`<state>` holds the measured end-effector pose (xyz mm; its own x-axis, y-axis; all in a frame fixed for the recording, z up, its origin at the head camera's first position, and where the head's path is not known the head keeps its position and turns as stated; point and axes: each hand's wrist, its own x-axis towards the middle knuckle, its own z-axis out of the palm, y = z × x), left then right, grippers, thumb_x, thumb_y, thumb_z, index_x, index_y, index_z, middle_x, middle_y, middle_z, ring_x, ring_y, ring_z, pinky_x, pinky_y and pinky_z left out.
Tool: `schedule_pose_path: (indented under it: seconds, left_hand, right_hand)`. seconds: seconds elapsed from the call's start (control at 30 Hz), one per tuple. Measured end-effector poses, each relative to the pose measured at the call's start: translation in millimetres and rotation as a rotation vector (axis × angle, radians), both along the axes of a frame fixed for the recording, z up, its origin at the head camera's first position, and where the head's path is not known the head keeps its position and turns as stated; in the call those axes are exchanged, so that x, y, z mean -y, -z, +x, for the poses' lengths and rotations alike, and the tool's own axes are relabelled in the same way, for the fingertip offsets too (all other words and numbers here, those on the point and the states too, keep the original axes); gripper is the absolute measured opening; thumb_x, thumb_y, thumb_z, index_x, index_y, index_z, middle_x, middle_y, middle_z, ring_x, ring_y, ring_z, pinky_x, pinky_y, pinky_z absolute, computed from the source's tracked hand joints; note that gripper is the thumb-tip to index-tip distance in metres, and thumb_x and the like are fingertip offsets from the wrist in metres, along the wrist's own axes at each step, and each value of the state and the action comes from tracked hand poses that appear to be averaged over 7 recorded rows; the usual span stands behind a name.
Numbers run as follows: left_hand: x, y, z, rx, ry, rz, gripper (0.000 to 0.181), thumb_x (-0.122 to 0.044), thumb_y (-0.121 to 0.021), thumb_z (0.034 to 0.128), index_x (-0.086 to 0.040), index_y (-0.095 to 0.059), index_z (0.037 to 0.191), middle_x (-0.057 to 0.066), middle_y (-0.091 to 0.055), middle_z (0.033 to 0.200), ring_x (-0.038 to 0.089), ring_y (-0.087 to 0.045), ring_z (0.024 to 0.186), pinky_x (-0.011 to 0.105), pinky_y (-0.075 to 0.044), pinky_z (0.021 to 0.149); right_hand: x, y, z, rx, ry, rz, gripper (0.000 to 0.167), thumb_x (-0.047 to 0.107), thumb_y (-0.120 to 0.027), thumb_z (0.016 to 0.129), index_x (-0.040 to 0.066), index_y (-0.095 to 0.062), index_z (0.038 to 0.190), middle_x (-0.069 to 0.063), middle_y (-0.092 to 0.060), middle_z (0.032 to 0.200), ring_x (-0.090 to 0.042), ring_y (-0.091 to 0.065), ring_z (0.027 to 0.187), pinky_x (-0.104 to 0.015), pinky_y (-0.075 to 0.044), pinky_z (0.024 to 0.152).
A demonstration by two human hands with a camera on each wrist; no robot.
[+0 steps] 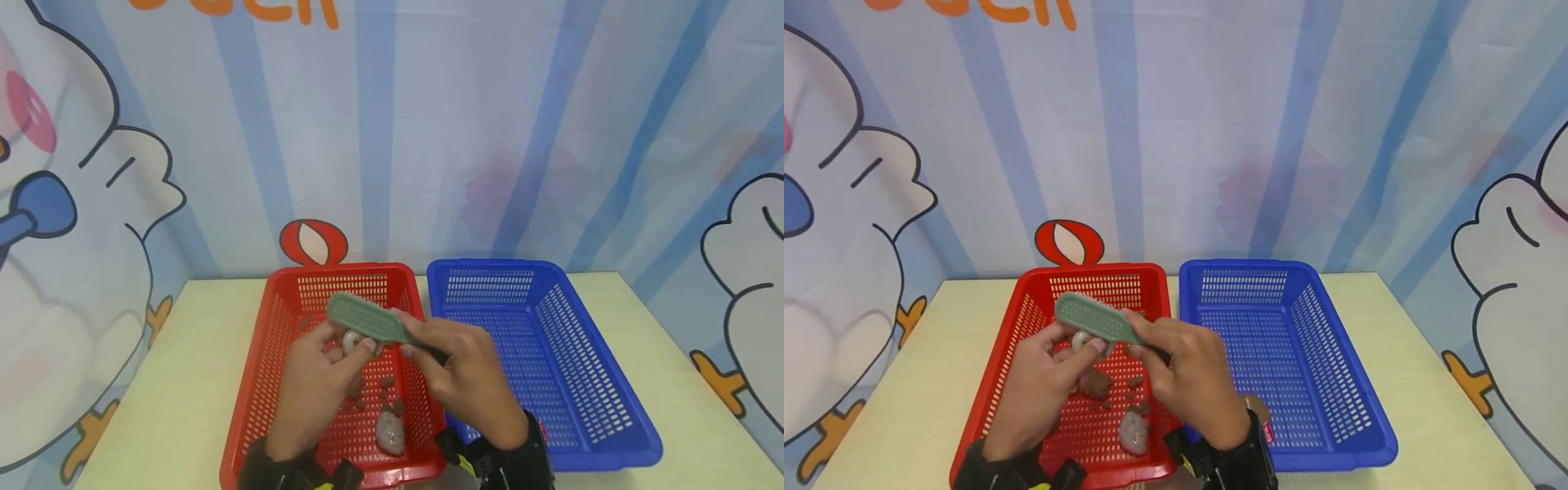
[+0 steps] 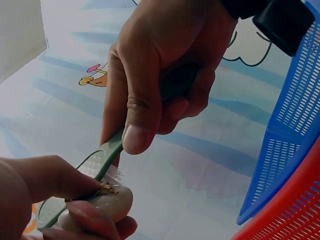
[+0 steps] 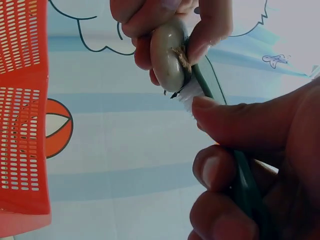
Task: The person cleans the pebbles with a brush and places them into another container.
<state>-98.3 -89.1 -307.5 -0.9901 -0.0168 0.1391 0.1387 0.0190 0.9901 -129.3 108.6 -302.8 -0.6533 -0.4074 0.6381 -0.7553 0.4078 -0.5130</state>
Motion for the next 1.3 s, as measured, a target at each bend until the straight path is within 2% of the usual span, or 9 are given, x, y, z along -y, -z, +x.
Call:
schedule_pose_path:
  seconds: [0.17,0.37,0.5,0.63,0.7,0.8,1.0,1.17,1.3]
  left_hand:
    - [0.0,0.5,-1.5,0.012,-0.021,-0.003,0.028,-0.018,-0.072,0.0939,-0.009,-0.067,0.120,0.016,-0.063,0.068,0.020,-0.049,0.049,0.027,-0.048,0.047]
    - [2.9,-0.9,-4.5,0.006,-0.063,-0.012,0.024,-0.019,-0.073,0.0936,-0.008,-0.068,0.114,0.013,-0.070,0.083,0.023,-0.056,0.053,0.026,-0.048,0.049]
    - [4.7,-0.3,-5.3,-0.028,-0.083,-0.027,0.024,-0.019,-0.072,0.0942,-0.009,-0.068,0.116,0.015,-0.066,0.078,0.024,-0.057,0.054,0.026,-0.048,0.049]
    - [4.8,0.6,-4.3,-0.037,-0.051,-0.013,0.027,-0.018,-0.072,0.0949,-0.013,-0.066,0.120,0.016,-0.063,0.070,0.025,-0.056,0.051,0.028,-0.051,0.050]
    - [4.0,1.0,-3.8,-0.034,-0.027,-0.003,0.028,-0.016,-0.071,0.0952,-0.014,-0.065,0.122,0.016,-0.064,0.070,0.025,-0.055,0.049,0.029,-0.053,0.050]
    - [2.4,2.0,-3.3,-0.021,-0.005,0.009,0.028,-0.014,-0.070,0.0955,-0.013,-0.064,0.123,0.016,-0.064,0.069,0.024,-0.053,0.048,0.029,-0.053,0.049]
    - [-2.0,4.8,-4.1,-0.035,-0.037,0.009,0.024,-0.012,-0.071,0.0942,-0.008,-0.065,0.118,0.015,-0.064,0.068,0.021,-0.049,0.046,0.025,-0.046,0.044]
    - [-5.2,5.4,-4.4,-0.044,-0.066,-0.022,0.019,-0.013,-0.073,0.0933,-0.004,-0.066,0.109,0.012,-0.063,0.065,0.019,-0.047,0.045,0.022,-0.041,0.043]
    - [-4.6,5.4,-4.7,-0.039,-0.081,-0.041,0.018,-0.012,-0.073,0.0927,-0.002,-0.066,0.106,0.011,-0.066,0.068,0.019,-0.049,0.046,0.022,-0.041,0.043]
  right_hand:
    - [1.6,-0.3,-0.6,-0.001,0.005,-0.020,0.048,0.000,-0.075,0.089,0.011,-0.064,0.134,0.003,-0.072,0.097,-0.006,-0.047,0.058,-0.021,-0.037,0.045]
    - [-4.8,-4.7,2.7,-0.010,0.011,-0.110,0.044,0.002,-0.074,0.090,0.007,-0.065,0.133,0.001,-0.071,0.093,-0.010,-0.055,0.064,-0.024,-0.045,0.047]
    - [-9.1,-6.6,6.6,0.038,-0.025,-0.062,0.046,0.001,-0.074,0.089,0.010,-0.064,0.134,0.001,-0.072,0.110,-0.010,-0.063,0.077,-0.025,-0.051,0.054]
    - [-8.0,-5.1,5.4,0.037,-0.024,0.001,0.048,0.003,-0.076,0.089,0.013,-0.065,0.134,0.005,-0.072,0.110,-0.006,-0.059,0.071,-0.022,-0.046,0.052]
    - [-6.7,-2.9,3.4,0.028,-0.016,0.003,0.047,0.003,-0.076,0.089,0.013,-0.066,0.133,0.005,-0.072,0.107,-0.006,-0.052,0.062,-0.022,-0.039,0.046]
    - [-4.5,0.1,0.9,0.023,-0.003,0.004,0.047,0.002,-0.076,0.088,0.012,-0.066,0.133,0.004,-0.073,0.106,-0.006,-0.048,0.059,-0.022,-0.035,0.045]
    - [-0.6,2.7,-1.5,0.020,0.019,0.012,0.046,0.002,-0.077,0.087,0.010,-0.066,0.132,0.002,-0.073,0.105,-0.007,-0.048,0.059,-0.022,-0.033,0.044]
    - [2.2,2.1,-1.6,0.036,0.030,0.010,0.046,0.002,-0.076,0.088,0.008,-0.065,0.132,-0.003,-0.071,0.116,-0.009,-0.056,0.068,-0.022,-0.033,0.043]
    - [5.5,1.4,-1.5,0.047,0.037,0.008,0.044,0.002,-0.075,0.089,0.007,-0.064,0.133,-0.003,-0.072,0.112,-0.009,-0.051,0.060,-0.022,-0.034,0.043]
